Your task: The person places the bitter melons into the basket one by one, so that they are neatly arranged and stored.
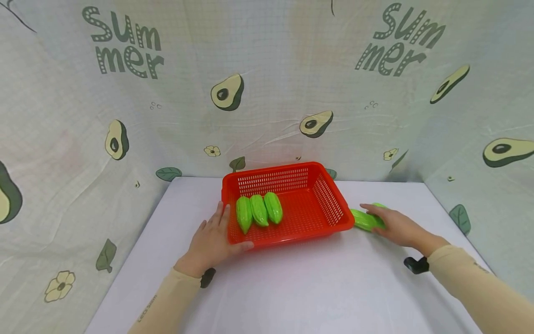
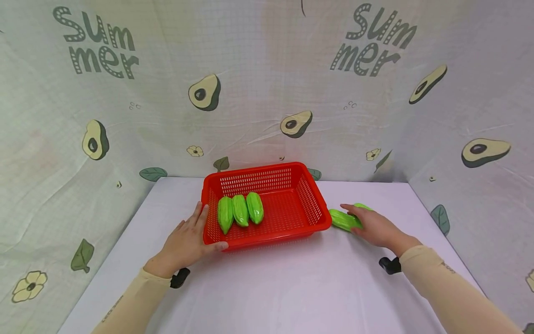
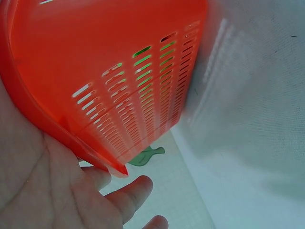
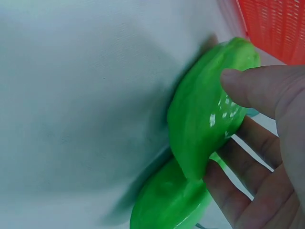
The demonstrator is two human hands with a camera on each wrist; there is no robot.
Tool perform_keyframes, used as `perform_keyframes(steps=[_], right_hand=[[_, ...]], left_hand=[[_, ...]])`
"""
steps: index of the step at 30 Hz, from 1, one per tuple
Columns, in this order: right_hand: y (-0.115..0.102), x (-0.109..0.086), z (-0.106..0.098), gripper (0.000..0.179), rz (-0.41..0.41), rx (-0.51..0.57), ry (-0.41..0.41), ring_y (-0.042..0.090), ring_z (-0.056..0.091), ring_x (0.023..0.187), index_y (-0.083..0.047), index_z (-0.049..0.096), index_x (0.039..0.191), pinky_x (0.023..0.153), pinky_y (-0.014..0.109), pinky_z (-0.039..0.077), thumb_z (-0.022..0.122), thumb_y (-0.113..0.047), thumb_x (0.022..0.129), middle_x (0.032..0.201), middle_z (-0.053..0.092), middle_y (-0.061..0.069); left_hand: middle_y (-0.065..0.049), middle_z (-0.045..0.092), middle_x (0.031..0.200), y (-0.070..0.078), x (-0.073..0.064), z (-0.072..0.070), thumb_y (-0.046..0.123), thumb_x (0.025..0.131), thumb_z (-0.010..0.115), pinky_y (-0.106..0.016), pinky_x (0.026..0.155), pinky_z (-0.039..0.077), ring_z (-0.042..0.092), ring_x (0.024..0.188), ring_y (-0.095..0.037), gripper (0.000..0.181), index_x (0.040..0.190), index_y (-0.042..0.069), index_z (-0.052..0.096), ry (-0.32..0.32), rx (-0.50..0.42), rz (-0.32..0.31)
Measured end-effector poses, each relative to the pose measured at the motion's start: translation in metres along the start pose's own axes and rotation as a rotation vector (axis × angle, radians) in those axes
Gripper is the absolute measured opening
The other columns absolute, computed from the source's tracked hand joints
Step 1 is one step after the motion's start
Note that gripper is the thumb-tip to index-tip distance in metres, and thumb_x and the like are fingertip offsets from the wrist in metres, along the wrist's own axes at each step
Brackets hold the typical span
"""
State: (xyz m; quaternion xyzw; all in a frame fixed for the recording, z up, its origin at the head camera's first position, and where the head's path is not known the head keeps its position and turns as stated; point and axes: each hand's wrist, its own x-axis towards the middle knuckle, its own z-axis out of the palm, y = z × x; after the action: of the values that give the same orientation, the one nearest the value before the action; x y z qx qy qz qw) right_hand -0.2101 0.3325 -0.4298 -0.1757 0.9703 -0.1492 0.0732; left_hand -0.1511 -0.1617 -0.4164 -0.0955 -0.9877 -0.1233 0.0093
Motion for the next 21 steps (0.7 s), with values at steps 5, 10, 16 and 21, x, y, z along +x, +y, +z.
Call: perform_keyframes(steps=[5, 10, 16, 21], right_hand=[[0.003, -0.002, 0.003, 0.072, -0.009, -0.011, 0.007, 0.032, 0.049, 0.112, -0.017, 0.036, 0.142, 0.089, 0.055, 0.041, 0.073, -0.014, 0.079, 0.125, 0.054, 0.013], [0.005, -0.007, 0.003, 0.074, 0.005, -0.008, 0.0, 0.032, 0.048, 0.111, -0.016, 0.036, 0.142, 0.087, 0.053, 0.043, 0.074, -0.016, 0.078, 0.126, 0.052, 0.014], [0.005, -0.018, 0.001, 0.08, 0.034, 0.005, -0.028, 0.032, 0.049, 0.108, -0.022, 0.032, 0.144, 0.084, 0.053, 0.044, 0.075, -0.025, 0.077, 0.133, 0.046, 0.016], [0.005, -0.022, 0.002, 0.083, 0.067, 0.029, -0.066, 0.026, 0.051, 0.094, -0.031, 0.028, 0.145, 0.073, 0.042, 0.05, 0.075, -0.034, 0.077, 0.135, 0.041, 0.016]], left_hand=[[-0.014, 0.008, 0.153, 0.0, -0.001, -0.001, 0.088, 0.063, 0.039, -0.057, 0.102, 0.023, 0.017, 0.136, -0.031, 0.122, 0.147, 0.004, 0.012, 0.002, 0.001, 0.002], [-0.014, 0.009, 0.152, 0.001, 0.0, -0.001, 0.09, 0.061, 0.036, -0.058, 0.102, 0.023, 0.017, 0.136, -0.032, 0.124, 0.147, 0.003, 0.012, 0.003, -0.001, 0.006], [-0.015, 0.009, 0.152, 0.001, 0.0, -0.001, 0.086, 0.064, 0.043, -0.058, 0.102, 0.023, 0.018, 0.136, -0.032, 0.121, 0.147, 0.004, 0.012, 0.006, -0.004, 0.004], [-0.016, 0.01, 0.152, 0.001, 0.0, -0.001, 0.085, 0.064, 0.045, -0.058, 0.101, 0.024, 0.019, 0.135, -0.033, 0.121, 0.147, 0.004, 0.012, 0.009, -0.007, 0.005]])
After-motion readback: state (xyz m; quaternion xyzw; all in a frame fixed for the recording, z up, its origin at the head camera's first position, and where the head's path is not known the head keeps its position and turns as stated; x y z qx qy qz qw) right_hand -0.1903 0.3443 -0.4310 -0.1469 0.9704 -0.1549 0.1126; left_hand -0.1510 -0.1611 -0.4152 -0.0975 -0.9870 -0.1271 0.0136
